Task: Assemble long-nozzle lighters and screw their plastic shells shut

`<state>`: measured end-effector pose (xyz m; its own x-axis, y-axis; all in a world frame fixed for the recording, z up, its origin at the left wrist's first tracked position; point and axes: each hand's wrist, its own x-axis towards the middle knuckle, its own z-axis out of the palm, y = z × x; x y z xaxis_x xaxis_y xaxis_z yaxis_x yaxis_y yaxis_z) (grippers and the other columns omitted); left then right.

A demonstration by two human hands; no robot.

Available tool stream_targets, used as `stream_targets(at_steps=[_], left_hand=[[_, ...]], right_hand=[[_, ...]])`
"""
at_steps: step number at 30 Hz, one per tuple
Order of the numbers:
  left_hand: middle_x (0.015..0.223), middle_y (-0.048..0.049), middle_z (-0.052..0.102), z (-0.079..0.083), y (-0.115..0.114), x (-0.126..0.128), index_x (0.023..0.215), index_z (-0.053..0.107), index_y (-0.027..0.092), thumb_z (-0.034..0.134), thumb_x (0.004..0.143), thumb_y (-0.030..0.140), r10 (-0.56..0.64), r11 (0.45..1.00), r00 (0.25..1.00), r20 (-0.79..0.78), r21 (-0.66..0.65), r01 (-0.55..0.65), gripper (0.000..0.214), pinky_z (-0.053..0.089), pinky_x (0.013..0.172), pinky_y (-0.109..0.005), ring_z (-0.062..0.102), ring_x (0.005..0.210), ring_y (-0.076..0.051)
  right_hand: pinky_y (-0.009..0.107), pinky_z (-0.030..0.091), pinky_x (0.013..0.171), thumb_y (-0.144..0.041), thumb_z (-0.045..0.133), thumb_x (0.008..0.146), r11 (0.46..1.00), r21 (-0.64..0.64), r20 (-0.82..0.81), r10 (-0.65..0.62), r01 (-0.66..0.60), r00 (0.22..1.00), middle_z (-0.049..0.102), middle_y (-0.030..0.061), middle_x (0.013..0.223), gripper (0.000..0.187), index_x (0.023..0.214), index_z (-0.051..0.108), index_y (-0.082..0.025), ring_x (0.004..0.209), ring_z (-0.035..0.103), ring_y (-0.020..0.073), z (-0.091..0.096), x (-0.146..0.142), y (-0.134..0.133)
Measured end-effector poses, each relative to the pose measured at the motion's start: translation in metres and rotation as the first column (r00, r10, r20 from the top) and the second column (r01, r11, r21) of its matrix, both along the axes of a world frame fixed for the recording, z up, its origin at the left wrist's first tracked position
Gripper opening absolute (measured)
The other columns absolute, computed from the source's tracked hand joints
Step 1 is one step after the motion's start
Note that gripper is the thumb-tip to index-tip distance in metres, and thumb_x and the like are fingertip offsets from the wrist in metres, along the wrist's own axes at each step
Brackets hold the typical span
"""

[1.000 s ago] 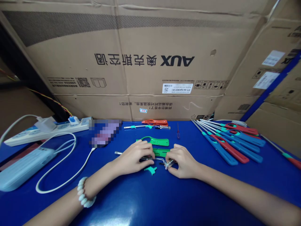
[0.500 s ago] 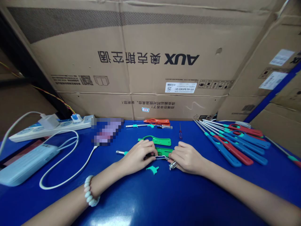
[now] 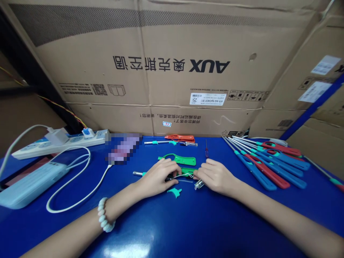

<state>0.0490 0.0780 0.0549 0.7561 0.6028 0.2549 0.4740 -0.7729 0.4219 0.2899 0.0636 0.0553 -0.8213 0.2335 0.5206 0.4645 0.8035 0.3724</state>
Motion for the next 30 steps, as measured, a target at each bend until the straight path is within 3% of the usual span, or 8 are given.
stream_targets(at_steps=[3, 6, 12, 19, 22, 26, 30], left_hand=[[0.081, 0.0016, 0.056, -0.001, 0.0, 0.0, 0.092, 0.053, 0.02, 0.059, 0.084, 0.016, 0.004, 1.0, 1.0, -0.011, 0.018, -0.004, 0.01, 0.033, 0.074, -0.028, 0.049, 0.082, -0.017], [0.081, 0.0009, 0.056, -0.002, 0.001, 0.0, 0.093, 0.054, 0.02, 0.056, 0.085, 0.014, 0.002, 0.999, 1.0, -0.023, 0.039, -0.001, 0.01, 0.033, 0.074, -0.029, 0.049, 0.083, -0.018], [0.087, -0.0008, 0.057, -0.002, 0.0, 0.0, 0.09, 0.057, 0.02, 0.054, 0.088, 0.018, -0.016, 0.998, 0.999, -0.032, 0.064, 0.018, 0.005, 0.033, 0.077, -0.03, 0.048, 0.084, -0.018], [0.091, -0.0024, 0.055, -0.001, -0.002, 0.002, 0.092, 0.061, 0.02, 0.054, 0.09, 0.028, -0.032, 0.998, 0.999, -0.041, 0.049, 0.034, 0.011, 0.034, 0.078, -0.03, 0.049, 0.088, -0.018], [0.092, -0.0024, 0.055, -0.002, -0.002, 0.002, 0.091, 0.062, 0.02, 0.056, 0.089, 0.025, -0.036, 0.997, 0.998, -0.042, 0.061, 0.039, 0.008, 0.034, 0.078, -0.03, 0.049, 0.088, -0.019], [0.091, -0.0018, 0.055, -0.003, 0.0, 0.002, 0.091, 0.062, 0.02, 0.058, 0.088, 0.022, -0.036, 0.997, 0.999, -0.035, 0.062, 0.038, 0.006, 0.034, 0.079, -0.031, 0.049, 0.088, -0.018], [0.091, -0.0018, 0.055, -0.004, 0.0, 0.002, 0.089, 0.063, 0.02, 0.058, 0.088, 0.022, -0.042, 0.997, 0.999, -0.03, 0.067, 0.044, 0.006, 0.034, 0.079, -0.03, 0.049, 0.088, -0.018]], right_hand=[[0.029, 0.026, 0.056, -0.019, 0.041, 0.097, 0.996, -0.087, -0.04, -0.018, 0.014, 0.999, 0.06, 0.0026, 0.059, 0.03, 0.076, 0.061, -0.014, 0.054, 0.047, 0.0136, 0.0, -0.001, -0.003], [0.028, 0.028, 0.057, -0.024, 0.037, 0.099, 0.965, -0.257, -0.059, -0.067, 0.05, 0.996, 0.058, 0.002, 0.059, 0.033, 0.076, 0.06, -0.015, 0.053, 0.048, 0.013, -0.002, -0.003, -0.007], [0.027, 0.033, 0.063, -0.019, 0.045, 0.092, 0.813, -0.569, 0.028, -0.128, 0.121, 0.991, 0.065, 0.001, 0.068, 0.018, 0.08, 0.058, -0.017, 0.059, 0.057, 0.0132, -0.004, -0.008, -0.011], [0.026, 0.036, 0.07, -0.008, 0.051, 0.082, 0.696, -0.699, 0.073, -0.16, 0.165, 0.984, 0.069, 0.0001, 0.076, 0.015, 0.084, 0.06, -0.019, 0.068, 0.062, 0.0146, -0.002, -0.011, -0.013], [0.026, 0.037, 0.069, -0.005, 0.051, 0.079, 0.702, -0.689, 0.057, -0.193, 0.179, 0.979, 0.07, 0.0, 0.077, 0.018, 0.085, 0.061, -0.019, 0.067, 0.062, 0.0149, -0.003, -0.01, -0.012], [0.027, 0.036, 0.067, -0.006, 0.054, 0.078, 0.76, -0.617, 0.028, -0.239, 0.205, 0.971, 0.071, 0.0017, 0.08, 0.019, 0.09, 0.062, -0.019, 0.068, 0.062, 0.016, -0.007, -0.01, -0.01], [0.027, 0.033, 0.064, -0.013, 0.056, 0.084, 0.808, -0.562, 0.015, -0.206, 0.178, 0.979, 0.07, 0.0011, 0.073, 0.009, 0.086, 0.062, -0.018, 0.064, 0.061, 0.0141, -0.014, -0.013, -0.009]])
